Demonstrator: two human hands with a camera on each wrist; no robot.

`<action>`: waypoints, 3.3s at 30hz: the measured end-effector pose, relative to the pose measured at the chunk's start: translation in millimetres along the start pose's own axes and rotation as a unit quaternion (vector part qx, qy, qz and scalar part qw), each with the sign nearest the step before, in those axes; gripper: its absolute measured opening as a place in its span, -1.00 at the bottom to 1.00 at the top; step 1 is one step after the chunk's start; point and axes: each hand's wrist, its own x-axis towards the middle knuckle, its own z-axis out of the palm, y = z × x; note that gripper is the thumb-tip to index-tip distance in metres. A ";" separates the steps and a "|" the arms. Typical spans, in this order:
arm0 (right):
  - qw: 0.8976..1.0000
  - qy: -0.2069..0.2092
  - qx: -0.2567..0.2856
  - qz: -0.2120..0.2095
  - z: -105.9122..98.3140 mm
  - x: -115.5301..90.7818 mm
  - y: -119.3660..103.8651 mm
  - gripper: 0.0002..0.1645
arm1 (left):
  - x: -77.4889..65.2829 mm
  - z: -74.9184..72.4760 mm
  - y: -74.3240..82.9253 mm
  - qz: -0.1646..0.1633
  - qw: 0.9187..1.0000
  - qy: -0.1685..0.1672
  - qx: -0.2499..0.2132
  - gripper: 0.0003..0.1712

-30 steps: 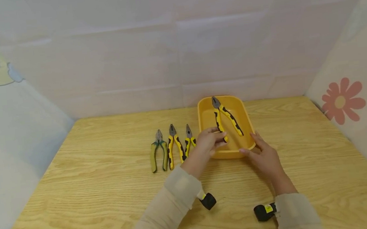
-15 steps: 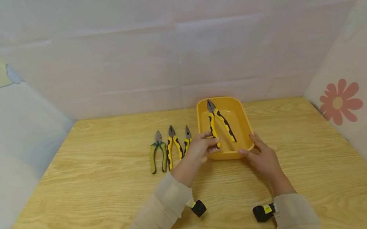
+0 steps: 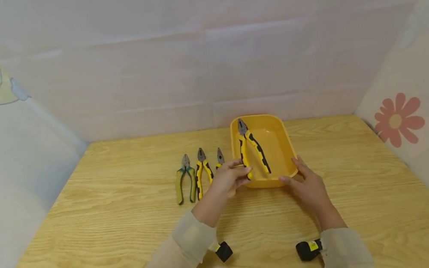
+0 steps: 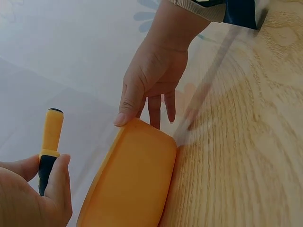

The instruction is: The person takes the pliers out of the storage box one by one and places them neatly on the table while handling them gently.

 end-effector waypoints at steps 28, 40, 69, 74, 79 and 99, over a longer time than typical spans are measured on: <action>1.000 -0.002 0.007 -0.007 0.8 0.0 0.4 -0.08 | -12.6 -47.9 -3.2 0.007 1.000 -0.023 0.011 -0.42; 1.000 0.000 0.013 -0.011 1.7 0.2 2.1 -0.09 | -21.1 -64.2 -1.7 0.016 0.999 -0.021 0.030 -0.37; 1.000 -0.007 0.024 -0.018 0.9 -0.2 1.4 -0.10 | -29.5 -105.1 -7.5 0.027 0.998 0.001 0.054 -0.39; 1.000 -0.006 0.024 -0.019 1.6 0.8 2.0 -0.09 | -32.5 -111.7 -5.5 0.030 0.998 0.016 0.051 -0.39; 0.999 -0.007 0.028 -0.018 1.8 0.4 1.2 -0.09 | -33.5 -119.9 -4.2 0.035 0.997 0.035 0.053 -0.44; 1.000 -0.007 0.022 -0.019 1.6 0.6 -0.4 -0.09 | -40.6 -141.4 3.0 0.040 0.994 0.059 0.084 -0.47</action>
